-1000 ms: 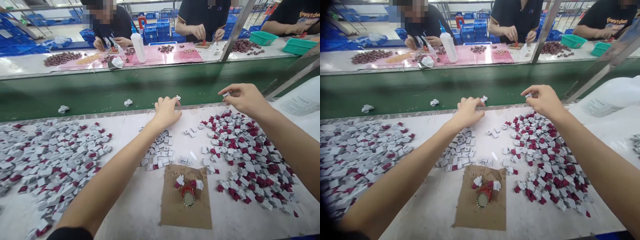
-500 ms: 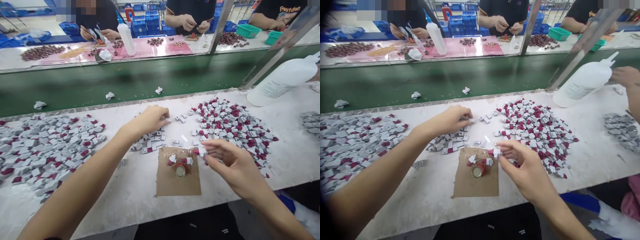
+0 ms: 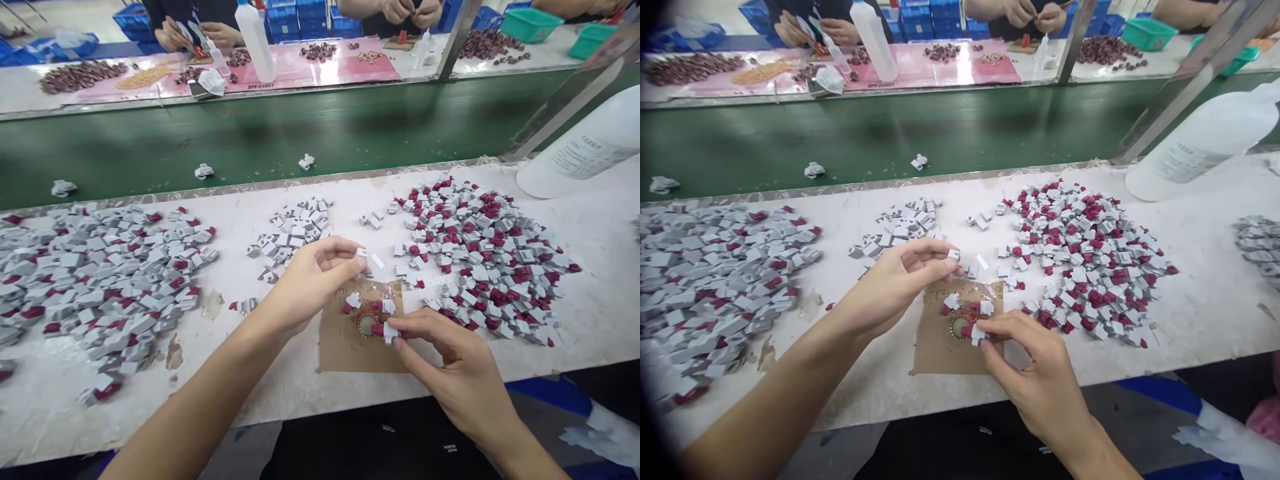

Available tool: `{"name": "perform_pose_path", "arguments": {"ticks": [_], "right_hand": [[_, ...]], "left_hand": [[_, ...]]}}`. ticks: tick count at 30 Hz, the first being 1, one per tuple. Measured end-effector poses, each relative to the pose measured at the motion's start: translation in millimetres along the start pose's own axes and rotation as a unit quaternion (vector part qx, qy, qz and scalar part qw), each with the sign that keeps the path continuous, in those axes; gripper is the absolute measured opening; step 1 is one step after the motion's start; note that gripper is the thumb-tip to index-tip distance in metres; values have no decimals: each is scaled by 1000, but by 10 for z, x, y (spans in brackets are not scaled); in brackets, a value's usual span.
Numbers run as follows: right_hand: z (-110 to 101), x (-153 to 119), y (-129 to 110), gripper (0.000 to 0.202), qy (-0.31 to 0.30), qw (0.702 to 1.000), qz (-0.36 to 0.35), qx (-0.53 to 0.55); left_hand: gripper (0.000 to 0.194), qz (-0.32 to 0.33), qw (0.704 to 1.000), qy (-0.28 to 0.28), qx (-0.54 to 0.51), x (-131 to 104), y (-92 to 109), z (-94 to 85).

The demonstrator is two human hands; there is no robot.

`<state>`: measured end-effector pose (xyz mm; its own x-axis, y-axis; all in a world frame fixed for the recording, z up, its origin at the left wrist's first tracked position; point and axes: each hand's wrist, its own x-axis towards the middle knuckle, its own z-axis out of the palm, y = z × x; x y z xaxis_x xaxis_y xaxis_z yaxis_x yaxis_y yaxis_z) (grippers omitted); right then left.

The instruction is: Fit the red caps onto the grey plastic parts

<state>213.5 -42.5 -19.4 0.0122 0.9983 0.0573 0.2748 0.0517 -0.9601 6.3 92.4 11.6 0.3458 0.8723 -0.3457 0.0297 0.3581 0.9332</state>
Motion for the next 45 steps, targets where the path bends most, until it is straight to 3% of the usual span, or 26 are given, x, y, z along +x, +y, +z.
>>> {"name": "perform_pose_path", "arguments": {"ticks": [5,9,14,18,26,34,39,42,45], "right_hand": [[11,25,-8,23,-1,1000,-24,-5],[-64,99,-22,22,33,998,13,57],[-157,381,-62,15,115,968,57,216],[-163,545,-96,16,143,950,78,268],[-166,561,-57,19,137,956,96,241],[-293,659,-21,16,45,973,100,201],[-457,974,-105,23,29,990,86,109],[-652,1387,-204,29,89,995,44,-24],[-907,1906,-260,31,184,971,20,-151]], "left_hand": [[28,42,999,8,29,-75,-14,-13],[26,53,998,4,25,-93,-12,11],[29,52,993,-85,-58,-74,-20,173],[29,59,986,-124,-96,-53,-17,284],[29,48,988,-117,-83,-30,-11,310],[11,99,988,-113,37,18,51,273],[7,178,949,-109,237,379,292,219],[7,221,919,-24,326,860,476,179],[6,170,920,104,338,1457,635,86]]}}
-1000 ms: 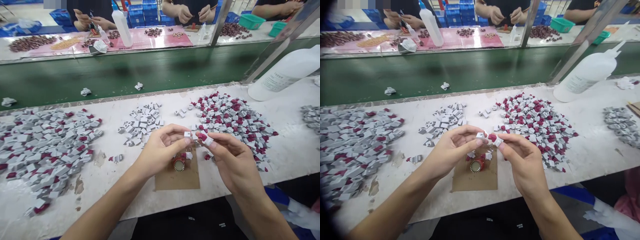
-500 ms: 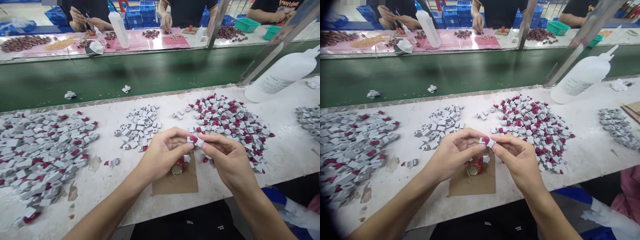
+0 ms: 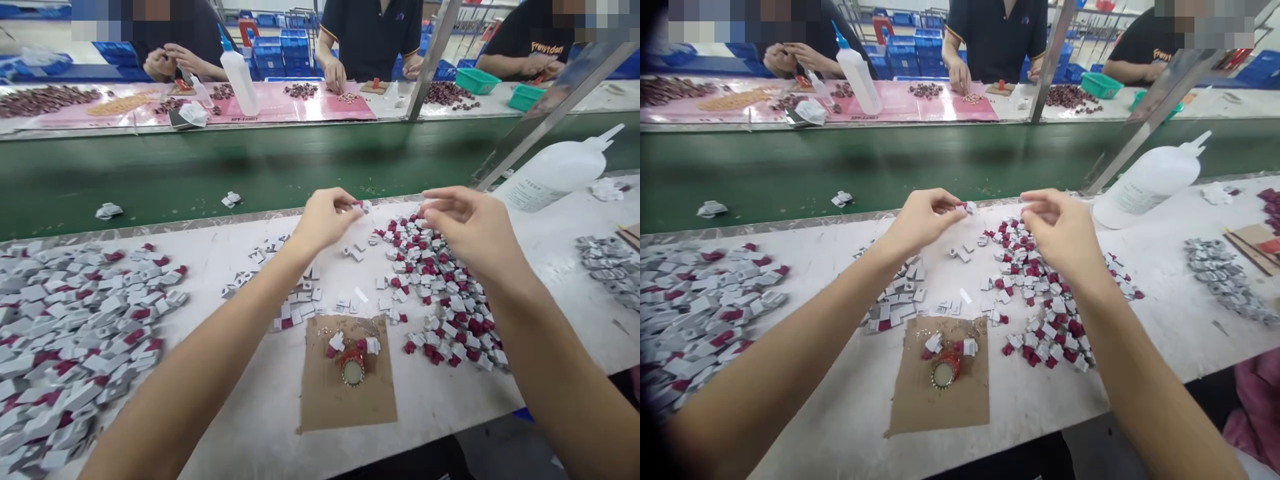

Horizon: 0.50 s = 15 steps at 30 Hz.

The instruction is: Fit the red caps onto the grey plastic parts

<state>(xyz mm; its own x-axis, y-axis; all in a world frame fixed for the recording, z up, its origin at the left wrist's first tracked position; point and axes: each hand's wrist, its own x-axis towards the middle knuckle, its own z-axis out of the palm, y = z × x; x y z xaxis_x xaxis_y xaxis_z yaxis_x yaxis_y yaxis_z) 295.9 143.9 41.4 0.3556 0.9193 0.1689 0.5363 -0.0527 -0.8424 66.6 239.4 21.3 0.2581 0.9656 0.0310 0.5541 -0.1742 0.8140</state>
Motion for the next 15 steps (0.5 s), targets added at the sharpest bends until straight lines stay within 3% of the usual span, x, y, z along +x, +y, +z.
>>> {"name": "perform_pose_path", "arguments": {"ticks": [4,7,12,15], "right_hand": [[-71,562,51,26,3,991,40,-130],[-117,668,145,20,-27,983,32,-177],[-55,528,320,20,-137,943,-106,-282],[119,382,342,21,-149,933,-158,-286]], "left_hand": [[8,-67,996,57,14,645,-230,16],[12,-90,994,58,34,860,-420,19],[8,-87,990,58,97,848,-614,-31],[25,-56,988,51,136,651,-604,-93]]}}
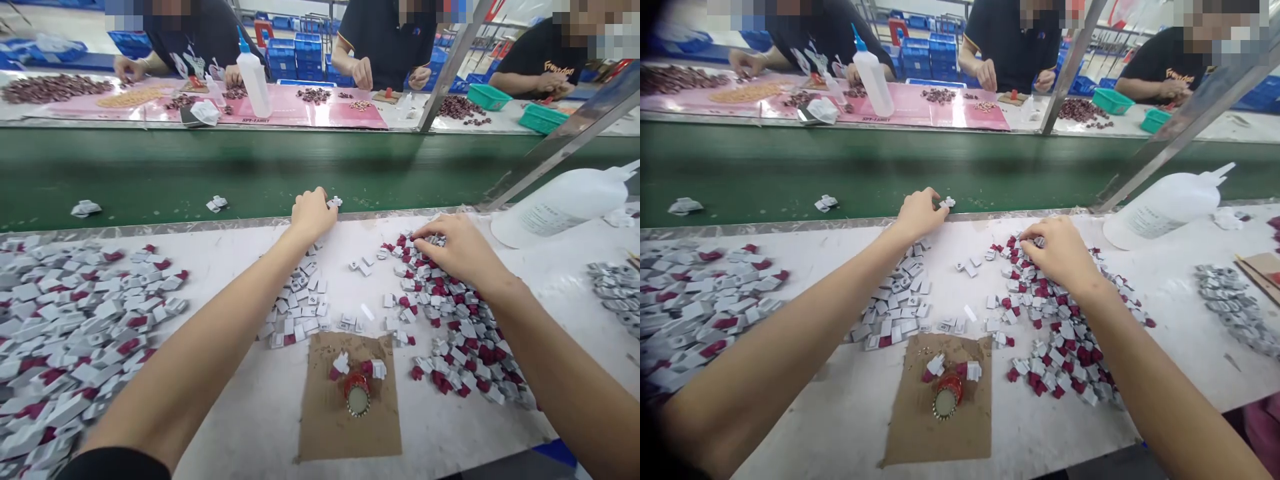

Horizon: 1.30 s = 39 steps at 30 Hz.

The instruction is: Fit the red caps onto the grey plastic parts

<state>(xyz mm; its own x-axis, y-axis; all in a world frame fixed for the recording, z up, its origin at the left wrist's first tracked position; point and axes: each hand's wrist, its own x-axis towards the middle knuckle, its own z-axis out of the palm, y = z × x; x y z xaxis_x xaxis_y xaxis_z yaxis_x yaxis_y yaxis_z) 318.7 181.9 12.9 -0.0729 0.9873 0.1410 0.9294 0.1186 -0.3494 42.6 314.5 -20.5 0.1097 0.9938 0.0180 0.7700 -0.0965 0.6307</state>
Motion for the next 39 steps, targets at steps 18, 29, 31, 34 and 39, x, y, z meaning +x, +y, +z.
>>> {"name": "perform_pose_path", "arguments": {"ticks": [18,29,31,34,39], "right_hand": [[-22,-854,-673,25,-1,965,74,251],[199,-1469,-753,32,-72,842,181,503],[218,-1525,-751,32,-53,835,194,513],[240,-1586,-737,38,-19,834,216,507],[219,-1621,-709,35,-32,832,219,509]], "left_hand": [[27,125,979,-64,150,-1839,-299,-539],[14,147,973,-112,141,-1490,-68,-388],[15,162,971,-129,117,-1466,-54,-391],[15,177,970,-149,75,-1504,-15,-387],[24,119,977,-142,-101,-1680,112,-359]]}}
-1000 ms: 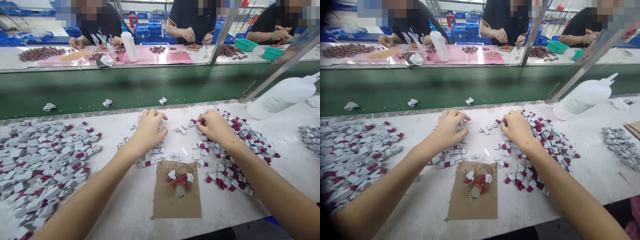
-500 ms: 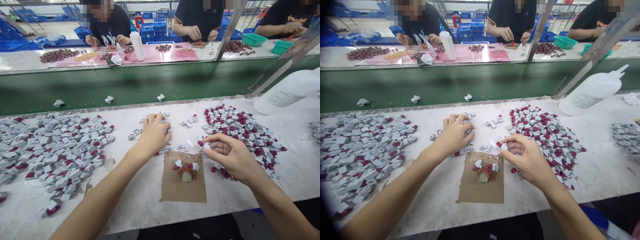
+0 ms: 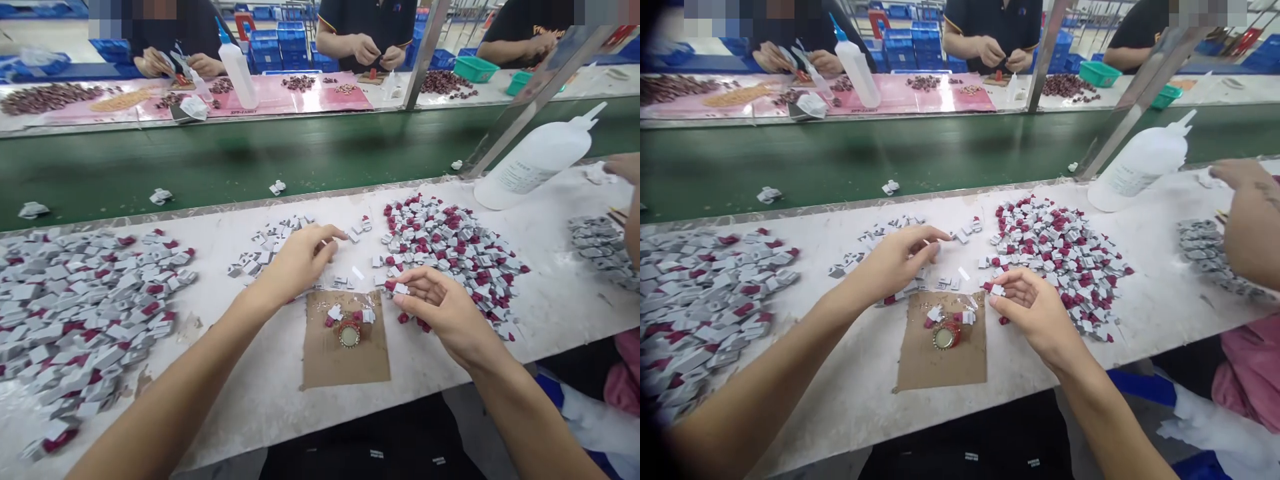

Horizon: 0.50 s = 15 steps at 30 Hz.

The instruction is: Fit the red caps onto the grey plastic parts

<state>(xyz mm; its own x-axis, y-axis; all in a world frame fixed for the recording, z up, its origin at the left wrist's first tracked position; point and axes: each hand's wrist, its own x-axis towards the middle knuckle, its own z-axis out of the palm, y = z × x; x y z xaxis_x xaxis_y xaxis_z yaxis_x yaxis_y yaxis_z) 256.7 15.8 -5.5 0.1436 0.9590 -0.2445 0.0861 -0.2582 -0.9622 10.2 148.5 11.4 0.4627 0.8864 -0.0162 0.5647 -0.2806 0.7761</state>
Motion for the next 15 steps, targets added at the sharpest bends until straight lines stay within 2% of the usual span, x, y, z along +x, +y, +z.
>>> {"name": "perform_pose_path", "arguments": {"ticks": [2,4,7,10,15], "right_hand": [[0,-14,-5,37,-27,999,13,28],[12,-32,-1,41,-57,996,34,56],[43,-47,11,42,-62,994,43,82],[90,-32,11,40,-25,994,18,106],[188,18,-22,39,67,988,-50,131]], "left_hand": [[23,-53,991,-40,-114,-57,59,48],[24,-99,969,-76,-212,-109,94,100],[29,-114,953,-57,-274,-168,106,176],[33,-117,939,-32,-321,-212,117,237],[35,-151,894,-67,-416,-298,172,306]]}}
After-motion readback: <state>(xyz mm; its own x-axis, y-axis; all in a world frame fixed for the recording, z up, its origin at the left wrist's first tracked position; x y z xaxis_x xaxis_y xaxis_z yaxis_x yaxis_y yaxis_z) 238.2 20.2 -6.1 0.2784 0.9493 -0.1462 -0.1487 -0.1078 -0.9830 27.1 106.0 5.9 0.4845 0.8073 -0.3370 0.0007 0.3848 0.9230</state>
